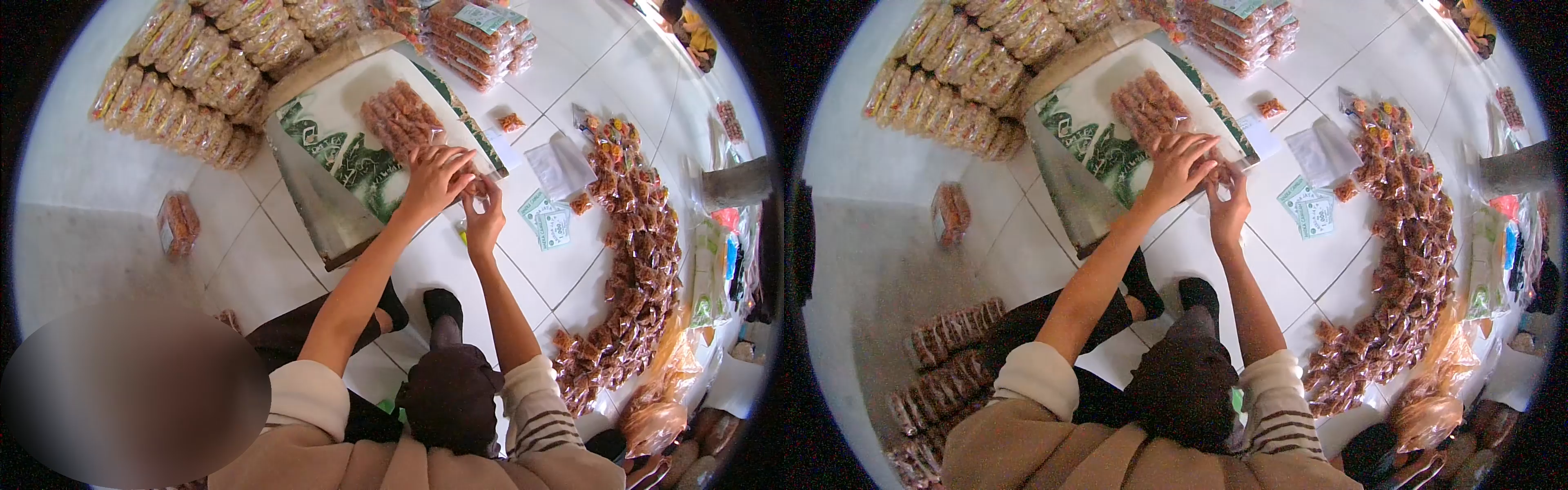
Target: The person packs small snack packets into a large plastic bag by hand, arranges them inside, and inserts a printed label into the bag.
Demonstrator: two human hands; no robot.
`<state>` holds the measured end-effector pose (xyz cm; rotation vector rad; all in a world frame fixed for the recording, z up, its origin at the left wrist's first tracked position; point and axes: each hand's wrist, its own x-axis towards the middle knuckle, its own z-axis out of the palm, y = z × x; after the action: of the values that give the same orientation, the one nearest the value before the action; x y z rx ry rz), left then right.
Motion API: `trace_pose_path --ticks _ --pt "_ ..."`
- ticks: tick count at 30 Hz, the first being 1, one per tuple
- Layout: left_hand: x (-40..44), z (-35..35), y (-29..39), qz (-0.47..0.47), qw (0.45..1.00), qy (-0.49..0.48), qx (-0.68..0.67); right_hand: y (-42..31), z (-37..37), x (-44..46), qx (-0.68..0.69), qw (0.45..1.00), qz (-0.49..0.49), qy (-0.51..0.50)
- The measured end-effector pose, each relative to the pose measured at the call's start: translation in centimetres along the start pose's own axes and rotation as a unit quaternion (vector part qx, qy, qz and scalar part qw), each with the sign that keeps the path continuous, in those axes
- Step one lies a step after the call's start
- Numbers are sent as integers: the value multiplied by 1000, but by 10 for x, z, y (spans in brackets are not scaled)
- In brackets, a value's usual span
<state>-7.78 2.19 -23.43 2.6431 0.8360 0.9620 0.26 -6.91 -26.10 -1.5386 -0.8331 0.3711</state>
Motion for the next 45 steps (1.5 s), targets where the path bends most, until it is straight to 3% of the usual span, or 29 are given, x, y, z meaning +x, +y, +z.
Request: trace_pose_path --ticks 5,9,11,15,17,24,26,28,32,33,36,38,40,42,45 --pt "2 7 3 -23 997 53 -54 8 3 4 -60 996 -62 -28" --pt "2 16 1 -57 990 67 -107 16 10 7 -47 998 -25 -28" --pt "5 15 3 -55 980 99 -161 22 15 12 -104 988 -116 16" --pt "4 17 5 -58 977 107 -176 23 19 15 -148 972 -184 1" --pt "2 17 6 -36 988 92 -115 33 25 13 -94 992 -88 -3" --pt "-4 17 -1 -51 975 82 -202 36 36 21 -40 994 -36 -96" --pt "-6 15 0 -65 977 53 -196 36 27 17 -28 989 39 -141" --pt "-7 13 1 -48 982 49 -176 37 20 12 -29 990 4 -140" --pt "-8 16 3 -14 998 22 -63 25 -13 1 -95 978 -123 -139" --pt "-9 21 4 -23 998 24 -45 19 -27 -3 -99 980 -92 -147" --pt "-2 25 35 -53 990 88 -94 1 -79 -12 -128 974 -122 -143" --pt "3 31 68 -45 991 105 -76 0 -115 -19 -128 984 -54 -108" --pt "5 53 96 -76 976 31 -200 4 -149 -25 -104 993 -3 -63" --pt "-2 67 131 -1 986 18 -166 3 -182 -33 -92 995 32 -31" --pt "-8 83 164 25 969 -36 -244 10 -221 -32 -125 990 67 -4"
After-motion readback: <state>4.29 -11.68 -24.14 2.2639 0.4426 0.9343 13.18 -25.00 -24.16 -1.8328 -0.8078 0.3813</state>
